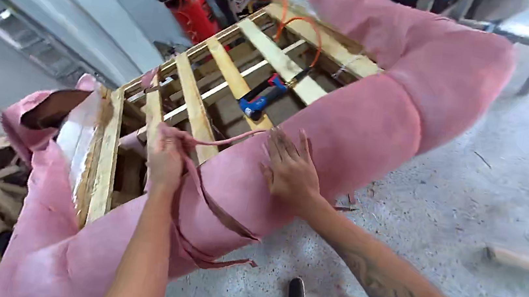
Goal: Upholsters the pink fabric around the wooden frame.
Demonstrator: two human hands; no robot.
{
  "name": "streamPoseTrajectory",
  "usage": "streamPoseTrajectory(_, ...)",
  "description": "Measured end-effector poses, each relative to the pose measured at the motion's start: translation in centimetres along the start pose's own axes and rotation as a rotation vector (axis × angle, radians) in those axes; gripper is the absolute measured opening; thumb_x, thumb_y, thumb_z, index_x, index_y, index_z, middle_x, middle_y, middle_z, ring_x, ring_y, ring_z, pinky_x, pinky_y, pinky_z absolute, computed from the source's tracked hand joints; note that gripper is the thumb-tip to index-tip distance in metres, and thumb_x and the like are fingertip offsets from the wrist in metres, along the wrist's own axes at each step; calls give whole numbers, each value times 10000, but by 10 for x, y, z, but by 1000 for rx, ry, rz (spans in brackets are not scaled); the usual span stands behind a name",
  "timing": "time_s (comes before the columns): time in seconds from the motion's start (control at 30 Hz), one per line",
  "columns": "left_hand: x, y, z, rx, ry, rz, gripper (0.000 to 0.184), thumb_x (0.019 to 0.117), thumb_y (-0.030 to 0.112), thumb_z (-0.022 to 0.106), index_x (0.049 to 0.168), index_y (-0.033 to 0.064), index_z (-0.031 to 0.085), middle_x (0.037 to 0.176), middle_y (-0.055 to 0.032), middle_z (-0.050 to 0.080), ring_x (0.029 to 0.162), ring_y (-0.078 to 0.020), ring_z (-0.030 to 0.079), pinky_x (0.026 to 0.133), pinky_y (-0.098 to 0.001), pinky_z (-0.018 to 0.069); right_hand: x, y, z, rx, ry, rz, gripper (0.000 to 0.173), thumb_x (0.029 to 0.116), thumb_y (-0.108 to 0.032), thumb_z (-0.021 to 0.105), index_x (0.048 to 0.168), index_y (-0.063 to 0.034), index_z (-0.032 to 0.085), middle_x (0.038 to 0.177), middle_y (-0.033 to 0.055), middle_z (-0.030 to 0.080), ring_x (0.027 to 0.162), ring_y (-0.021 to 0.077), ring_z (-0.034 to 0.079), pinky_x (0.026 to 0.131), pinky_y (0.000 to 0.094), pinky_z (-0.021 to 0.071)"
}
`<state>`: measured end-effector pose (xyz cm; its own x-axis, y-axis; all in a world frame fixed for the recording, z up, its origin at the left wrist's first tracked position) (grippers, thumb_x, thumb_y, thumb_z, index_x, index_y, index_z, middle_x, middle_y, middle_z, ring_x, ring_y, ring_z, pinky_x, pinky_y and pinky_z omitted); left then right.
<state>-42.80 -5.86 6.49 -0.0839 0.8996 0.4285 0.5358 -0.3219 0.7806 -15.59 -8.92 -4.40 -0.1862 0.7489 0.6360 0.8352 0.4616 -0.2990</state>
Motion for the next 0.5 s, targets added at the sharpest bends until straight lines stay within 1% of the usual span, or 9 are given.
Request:
streamPoseTrajectory(0.07,1,-31,15,49,-52,-166,452,1135,253,291,1105,-30,643,949,-92,758,834,-197,746,783,-423,637,-9,-26,14,-2,-11,50,678,1061,-471,298,1539,-15,449,1633,137,394,1550,283,295,1274,607,124)
streamPoseTrajectory(0.17,13,-48,27,28,-39,-294,467,1140,275,250,1100,-16,614,900,-92,752,755,-211,749,714,-423,648,-15,-67,28,19,-49,72,749,1051,-493,280,1572,41,348,1647,214,331,1553,353,267,1271,607,123)
streamPoseTrajectory(0.23,17,-47,30,96,-94,-348,505,1143,321,240,1089,5,630,888,-76,756,730,-187,743,709,-401,641,-19,-95,30,81,-128,-12,757,1059,-509,306,1587,32,316,1660,212,301,1559,362,241,1273,580,138)
streamPoseTrajectory(0.3,12,-44,30,145,-138,-357,511,1142,343,250,1069,24,643,874,-64,761,733,-170,740,729,-395,631,-28,-116,23,180,-204,-208,681,1077,-472,317,1592,-29,356,1671,146,314,1575,322,208,1289,551,137)
streamPoseTrajectory(0.37,12,-38,29,138,-170,-360,533,1141,363,258,1062,19,658,879,-68,765,755,-174,739,760,-408,620,-23,-111,3,248,-229,-299,595,1082,-445,355,1576,-120,426,1658,46,368,1574,212,228,1302,515,143)
streamPoseTrajectory(0.4,16,-35,28,102,-170,-371,539,1141,367,260,1065,9,656,880,-76,767,747,-182,740,749,-410,621,-16,-94,-9,216,-176,-249,585,1072,-445,393,1561,-129,454,1633,40,412,1553,200,285,1295,508,193)
streamPoseTrajectory(0.43,19,-34,28,52,-149,-389,533,1142,363,263,1075,0,647,876,-84,769,725,-188,743,719,-405,626,-7,-70,-21,143,-112,-169,594,1056,-441,417,1545,-109,478,1602,72,454,1521,234,357,1264,526,261)
streamPoseTrajectory(0.47,18,-32,27,-5,-114,-410,520,1143,351,268,1111,-9,641,882,-92,768,723,-194,744,713,-407,630,4,-43,-29,63,-99,-79,620,1049,-450,416,1533,-67,478,1593,123,453,1503,288,382,1237,564,283)
streamPoseTrajectory(0.5,14,-31,25,-60,-71,-423,501,1142,331,277,1160,-15,638,895,-100,763,731,-202,744,716,-416,635,14,-23,-30,-25,-137,-3,674,1052,-491,381,1532,-22,449,1609,173,408,1515,347,340,1231,609,245)
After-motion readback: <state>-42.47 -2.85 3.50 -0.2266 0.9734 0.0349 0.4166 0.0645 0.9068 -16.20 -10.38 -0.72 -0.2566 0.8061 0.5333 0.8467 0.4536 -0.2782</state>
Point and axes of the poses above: each hand's wrist, its own x-axis towards the middle knuckle, its own z-axis out of the palm, y = z × x, the point moved 1 cm from there along x, towards the middle knuckle
